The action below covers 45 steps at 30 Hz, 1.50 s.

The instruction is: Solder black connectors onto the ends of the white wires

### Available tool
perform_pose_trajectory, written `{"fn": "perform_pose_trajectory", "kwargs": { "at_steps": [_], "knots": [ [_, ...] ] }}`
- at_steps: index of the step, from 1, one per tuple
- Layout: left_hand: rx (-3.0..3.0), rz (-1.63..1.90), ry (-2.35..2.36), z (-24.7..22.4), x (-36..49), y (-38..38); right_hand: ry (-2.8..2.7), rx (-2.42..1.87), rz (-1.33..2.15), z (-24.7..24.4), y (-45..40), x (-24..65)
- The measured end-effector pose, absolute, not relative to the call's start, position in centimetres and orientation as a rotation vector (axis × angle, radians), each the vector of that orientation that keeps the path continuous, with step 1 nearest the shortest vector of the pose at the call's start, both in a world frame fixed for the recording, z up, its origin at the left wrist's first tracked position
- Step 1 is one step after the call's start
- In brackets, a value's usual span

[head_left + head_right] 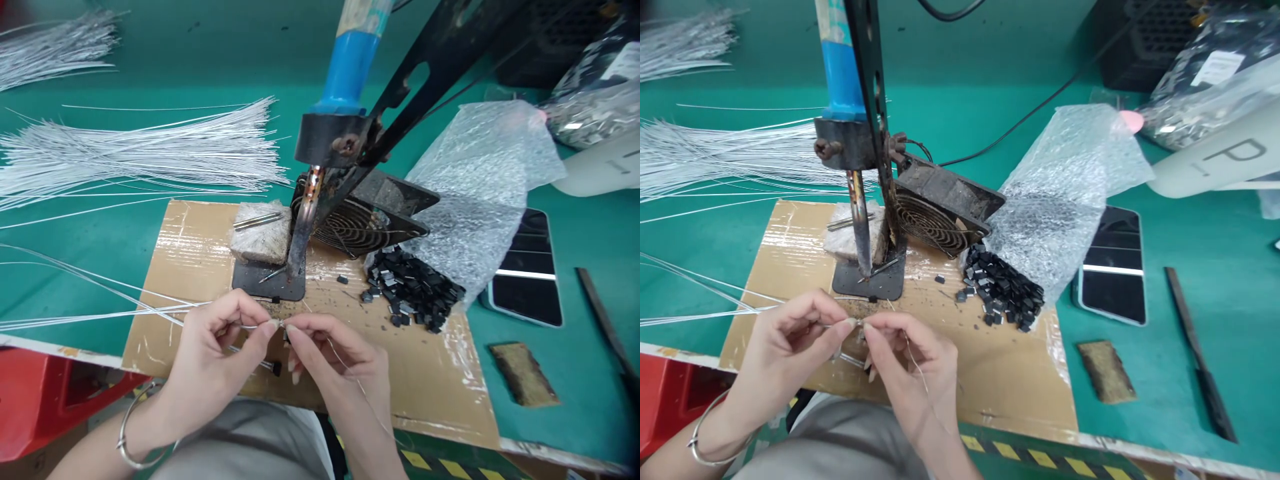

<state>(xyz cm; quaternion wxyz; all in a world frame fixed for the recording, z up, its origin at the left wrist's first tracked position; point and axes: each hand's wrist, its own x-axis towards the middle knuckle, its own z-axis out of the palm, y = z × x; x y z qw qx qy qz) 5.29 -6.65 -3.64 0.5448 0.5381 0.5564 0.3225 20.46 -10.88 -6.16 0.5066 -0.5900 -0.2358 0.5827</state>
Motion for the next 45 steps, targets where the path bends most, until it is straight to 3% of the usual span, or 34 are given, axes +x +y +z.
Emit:
{"fn": "perform_pose_trajectory", "kwargs": {
  "at_steps": [45],
  "knots": [
    [1.169, 0.667, 1.24, -3.6, 5.0, -5.8, -0.714, -1.272, 1.269, -8.4, -10.6, 20.7]
  ]
}}
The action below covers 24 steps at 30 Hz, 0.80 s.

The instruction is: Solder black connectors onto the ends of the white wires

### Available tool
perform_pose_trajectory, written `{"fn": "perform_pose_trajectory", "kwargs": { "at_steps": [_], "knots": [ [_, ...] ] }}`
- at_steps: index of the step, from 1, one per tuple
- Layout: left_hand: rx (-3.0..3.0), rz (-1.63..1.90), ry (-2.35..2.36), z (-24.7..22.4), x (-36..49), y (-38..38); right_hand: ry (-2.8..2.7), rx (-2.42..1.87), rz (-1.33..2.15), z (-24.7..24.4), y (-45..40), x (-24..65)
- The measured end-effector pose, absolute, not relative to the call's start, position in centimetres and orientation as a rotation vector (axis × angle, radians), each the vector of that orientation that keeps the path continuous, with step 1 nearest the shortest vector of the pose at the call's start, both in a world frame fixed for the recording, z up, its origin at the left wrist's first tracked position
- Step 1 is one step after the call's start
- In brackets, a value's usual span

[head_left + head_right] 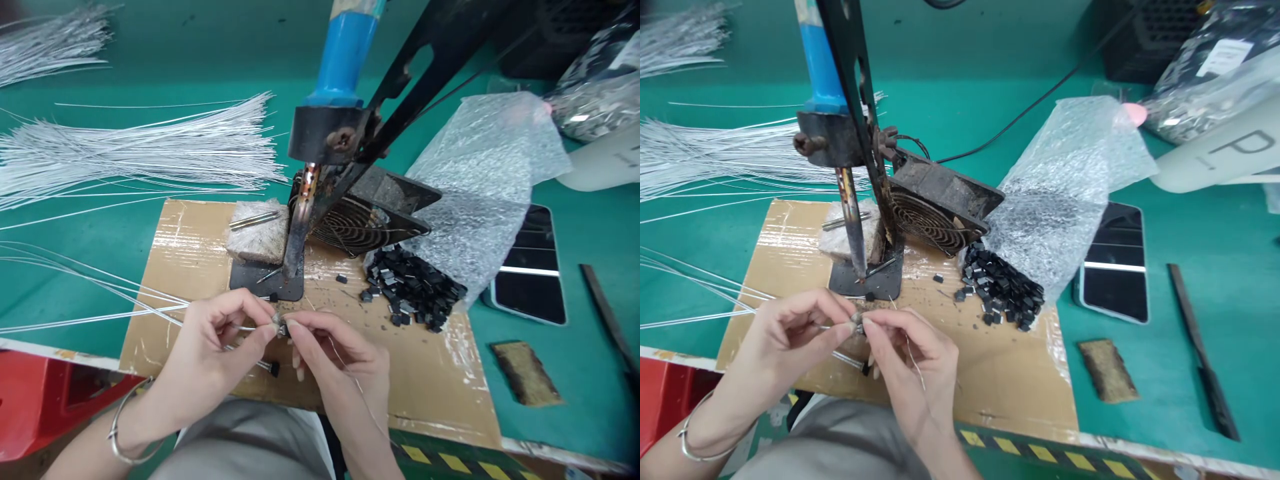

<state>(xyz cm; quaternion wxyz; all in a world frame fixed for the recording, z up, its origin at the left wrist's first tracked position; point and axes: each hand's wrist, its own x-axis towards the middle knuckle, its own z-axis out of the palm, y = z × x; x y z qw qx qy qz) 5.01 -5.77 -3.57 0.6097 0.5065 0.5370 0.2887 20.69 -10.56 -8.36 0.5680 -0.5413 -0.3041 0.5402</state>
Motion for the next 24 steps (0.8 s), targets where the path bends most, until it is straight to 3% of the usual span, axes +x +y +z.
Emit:
{"fn": "perform_pose_trajectory", "kwargs": {
  "at_steps": [24],
  "knots": [
    [1.138, 0.661, 1.228, -3.9, 5.1, -5.8, -0.697, -1.269, 1.223, -8.8, -10.9, 20.2]
  ]
}}
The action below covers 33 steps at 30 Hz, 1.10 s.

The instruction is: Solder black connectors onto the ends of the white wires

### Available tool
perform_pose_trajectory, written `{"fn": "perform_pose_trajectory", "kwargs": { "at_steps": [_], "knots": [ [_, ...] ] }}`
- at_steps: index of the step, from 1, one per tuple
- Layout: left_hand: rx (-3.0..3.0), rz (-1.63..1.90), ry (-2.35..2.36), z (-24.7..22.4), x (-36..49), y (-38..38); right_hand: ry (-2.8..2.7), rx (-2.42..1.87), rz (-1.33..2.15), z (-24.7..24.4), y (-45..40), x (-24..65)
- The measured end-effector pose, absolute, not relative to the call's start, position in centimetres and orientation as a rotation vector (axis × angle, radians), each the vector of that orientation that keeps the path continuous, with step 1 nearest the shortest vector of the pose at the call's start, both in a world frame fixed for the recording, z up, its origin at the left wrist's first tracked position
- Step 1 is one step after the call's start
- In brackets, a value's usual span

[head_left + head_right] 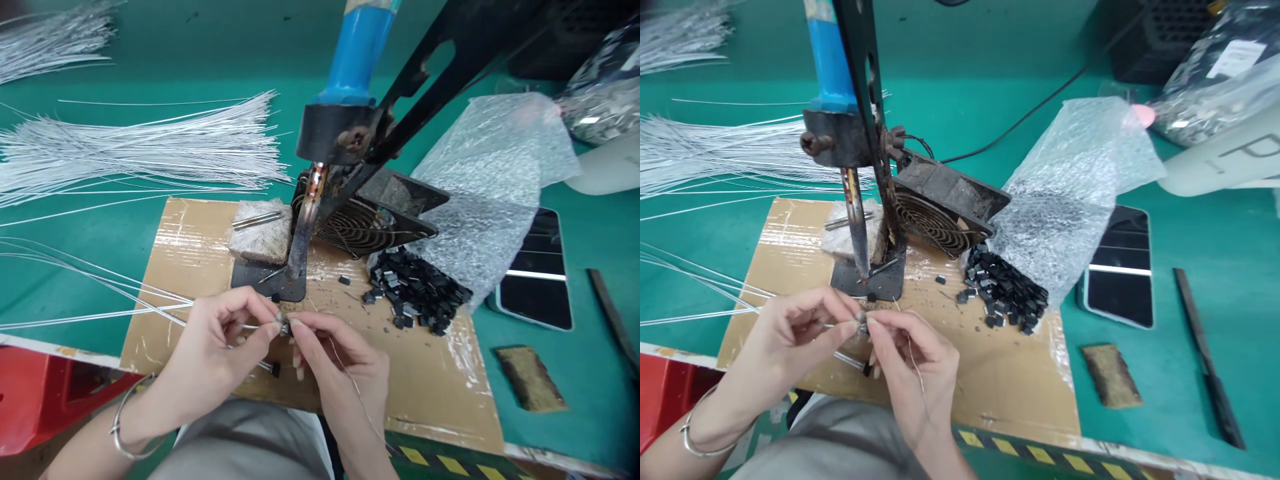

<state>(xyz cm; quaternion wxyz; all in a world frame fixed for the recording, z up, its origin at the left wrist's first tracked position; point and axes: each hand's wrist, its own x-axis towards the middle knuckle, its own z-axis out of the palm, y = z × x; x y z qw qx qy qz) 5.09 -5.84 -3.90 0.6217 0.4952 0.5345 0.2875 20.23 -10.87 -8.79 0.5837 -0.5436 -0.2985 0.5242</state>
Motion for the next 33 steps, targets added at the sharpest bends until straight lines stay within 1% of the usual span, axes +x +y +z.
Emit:
{"fn": "perform_pose_trajectory", "kwargs": {
  "at_steps": [3, 6, 9, 17, 23, 33],
  "knots": [
    [1.125, 0.647, 1.238, -3.9, 5.2, -5.7, -0.843, -1.334, 1.128, -8.9, -11.2, 20.5],
    [1.135, 0.65, 1.263, -3.8, 5.4, -5.4, -1.08, -1.474, 0.909, -9.0, -11.7, 21.1],
    [1.16, 0.646, 1.287, -3.7, 5.4, -4.9, -1.164, -1.586, 0.749, -8.9, -12.0, 21.6],
    [1.269, 0.657, 1.343, -3.9, 5.5, -4.2, -1.266, -1.669, 0.682, -7.6, -11.6, 22.3],
    [1.3, 0.639, 1.369, -3.9, 5.6, -3.9, -1.224, -1.521, 0.806, -7.2, -10.7, 22.2],
    [1.302, 0.633, 1.411, -3.3, 6.3, -2.8, -1.075, -1.437, 0.864, -6.7, -9.9, 21.2]
  ]
}}
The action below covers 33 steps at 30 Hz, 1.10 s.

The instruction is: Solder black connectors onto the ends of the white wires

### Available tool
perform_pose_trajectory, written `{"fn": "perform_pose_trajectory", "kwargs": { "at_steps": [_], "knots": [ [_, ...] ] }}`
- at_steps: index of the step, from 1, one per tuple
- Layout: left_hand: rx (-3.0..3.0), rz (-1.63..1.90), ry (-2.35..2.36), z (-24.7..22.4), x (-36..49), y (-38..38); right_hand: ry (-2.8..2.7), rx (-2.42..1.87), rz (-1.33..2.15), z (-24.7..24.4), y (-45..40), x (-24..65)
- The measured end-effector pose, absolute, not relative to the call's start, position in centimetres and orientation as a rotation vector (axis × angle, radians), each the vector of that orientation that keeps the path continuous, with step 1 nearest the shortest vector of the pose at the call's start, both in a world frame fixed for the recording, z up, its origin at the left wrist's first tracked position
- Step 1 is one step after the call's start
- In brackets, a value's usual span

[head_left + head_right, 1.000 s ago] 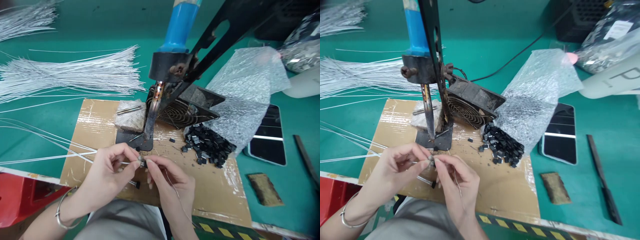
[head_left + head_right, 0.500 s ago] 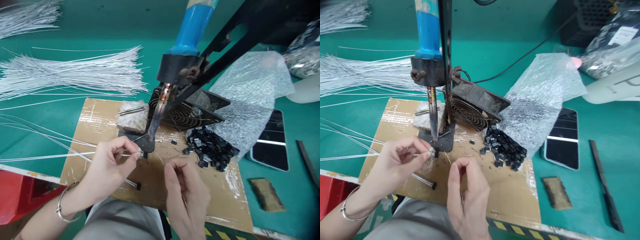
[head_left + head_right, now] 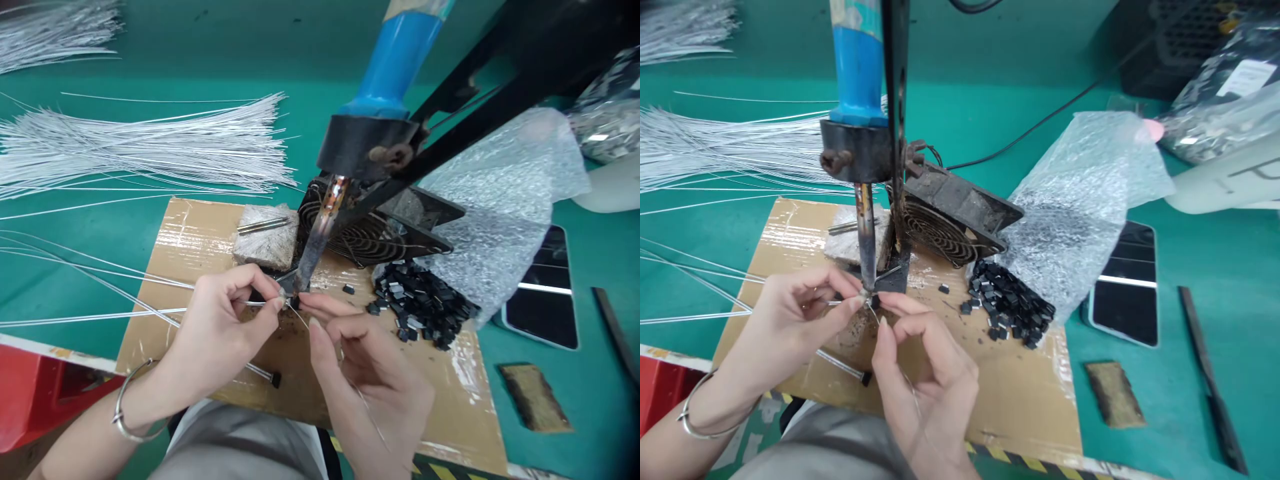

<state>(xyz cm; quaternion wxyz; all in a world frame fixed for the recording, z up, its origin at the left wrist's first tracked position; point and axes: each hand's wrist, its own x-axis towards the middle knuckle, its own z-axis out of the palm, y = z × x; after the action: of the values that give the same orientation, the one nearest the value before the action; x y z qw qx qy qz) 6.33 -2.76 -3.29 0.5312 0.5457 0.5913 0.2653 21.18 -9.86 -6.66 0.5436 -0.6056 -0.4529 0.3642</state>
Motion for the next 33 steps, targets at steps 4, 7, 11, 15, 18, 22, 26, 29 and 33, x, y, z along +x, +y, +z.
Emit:
{"fn": "perform_pose_trajectory", "kwargs": {
  "at_steps": [4, 7, 11, 15, 18, 22, 26, 29, 33],
  "knots": [
    [1.293, 0.637, 1.417, -3.1, 6.49, -2.48, -1.051, -1.469, 0.837, -6.55, -9.57, 21.11],
    [1.278, 0.644, 1.41, -3.0, 6.52, -2.32, -1.046, -1.465, 0.831, -6.57, -9.36, 21.12],
    [1.281, 0.657, 1.399, -2.85, 6.5, -2.1, -1.048, -1.47, 0.83, -6.6, -9.08, 21.15],
    [1.294, 0.668, 1.4, -2.72, 6.5, -1.97, -1.056, -1.472, 0.812, -6.54, -8.92, 21.2],
    [1.294, 0.663, 1.39, -2.67, 6.58, -1.92, -1.052, -1.459, 0.808, -6.36, -8.91, 21.2],
    [1.299, 0.66, 1.378, -2.58, 6.62, -1.89, -1.049, -1.471, 0.801, -6.17, -8.94, 21.18],
    [1.31, 0.655, 1.381, -2.45, 6.58, -1.89, -1.048, -1.464, 0.791, -6.17, -8.92, 21.24],
    [1.309, 0.654, 1.374, -2.4, 6.58, -1.89, -1.05, -1.469, 0.791, -6.15, -8.92, 21.32],
    [1.314, 0.657, 1.374, -2.4, 6.58, -1.86, -1.045, -1.449, 0.797, -6.09, -8.98, 21.37]
  ]
}}
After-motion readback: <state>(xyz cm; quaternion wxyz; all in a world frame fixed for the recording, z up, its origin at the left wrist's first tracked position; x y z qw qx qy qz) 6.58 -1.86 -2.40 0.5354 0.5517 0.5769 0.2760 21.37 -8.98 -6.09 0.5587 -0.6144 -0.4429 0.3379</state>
